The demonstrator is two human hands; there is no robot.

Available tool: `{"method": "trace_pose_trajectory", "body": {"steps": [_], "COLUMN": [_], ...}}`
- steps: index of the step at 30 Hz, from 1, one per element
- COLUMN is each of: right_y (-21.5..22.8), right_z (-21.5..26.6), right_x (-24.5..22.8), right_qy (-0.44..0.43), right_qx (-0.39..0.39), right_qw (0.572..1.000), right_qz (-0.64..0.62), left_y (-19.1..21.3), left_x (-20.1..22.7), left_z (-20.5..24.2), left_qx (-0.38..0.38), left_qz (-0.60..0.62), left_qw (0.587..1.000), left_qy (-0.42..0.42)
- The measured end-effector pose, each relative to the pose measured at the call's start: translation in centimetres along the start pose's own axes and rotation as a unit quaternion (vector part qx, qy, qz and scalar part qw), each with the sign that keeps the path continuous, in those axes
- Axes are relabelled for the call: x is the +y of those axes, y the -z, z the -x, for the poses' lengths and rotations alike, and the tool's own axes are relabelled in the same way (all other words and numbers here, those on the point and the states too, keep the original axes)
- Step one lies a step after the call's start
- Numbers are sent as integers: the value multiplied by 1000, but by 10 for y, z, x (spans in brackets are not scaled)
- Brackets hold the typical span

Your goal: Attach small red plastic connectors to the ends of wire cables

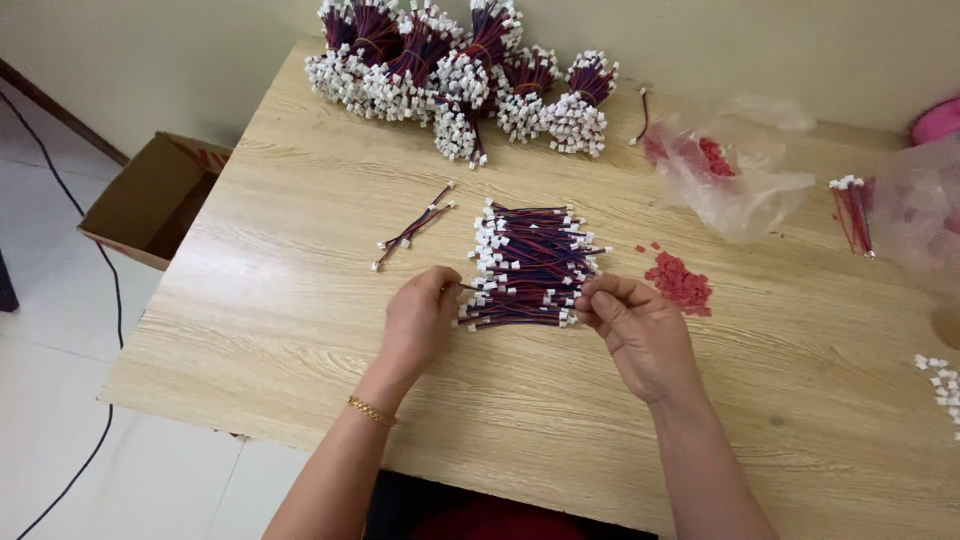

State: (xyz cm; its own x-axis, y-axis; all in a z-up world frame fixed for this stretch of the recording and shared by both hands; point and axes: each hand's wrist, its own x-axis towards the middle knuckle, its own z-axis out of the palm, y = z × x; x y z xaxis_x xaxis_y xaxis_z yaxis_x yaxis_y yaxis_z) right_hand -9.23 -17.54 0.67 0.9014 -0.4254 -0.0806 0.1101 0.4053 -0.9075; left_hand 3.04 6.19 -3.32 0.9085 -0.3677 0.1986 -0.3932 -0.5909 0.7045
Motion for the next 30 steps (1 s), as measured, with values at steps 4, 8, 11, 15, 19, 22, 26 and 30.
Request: {"method": "trace_pose_trajectory", "body": {"steps": [4,8,11,15,19,22,26,30], "right_y": [1,-10,-30,-46,-54,-62,-68,-66], "right_z": [2,10,19,30,37,41,42,33], "right_x": [3,0,-11,-22,-30,-42,-48,-51], "right_qy": [9,42,74,87,123,173,258,450], "right_qx": [6,-7,-23,-52,-60,-56,-53,-39], "right_qw": [1000,997,989,981,968,943,889,704], "right_qz": [11,65,128,168,209,278,374,549], "left_y": [25,26,10,-21,-28,-27,-25,-20], "left_x": [39,63,75,76,78,77,81,87], "left_z": [10,15,18,23,24,25,25,28], "left_qx": [25,29,7,-27,-44,-39,-40,-49], "left_qz": [141,292,370,468,509,532,562,573], "left_qw": [989,955,928,878,852,836,814,806], "left_qy": [42,44,51,100,113,128,140,141]}}
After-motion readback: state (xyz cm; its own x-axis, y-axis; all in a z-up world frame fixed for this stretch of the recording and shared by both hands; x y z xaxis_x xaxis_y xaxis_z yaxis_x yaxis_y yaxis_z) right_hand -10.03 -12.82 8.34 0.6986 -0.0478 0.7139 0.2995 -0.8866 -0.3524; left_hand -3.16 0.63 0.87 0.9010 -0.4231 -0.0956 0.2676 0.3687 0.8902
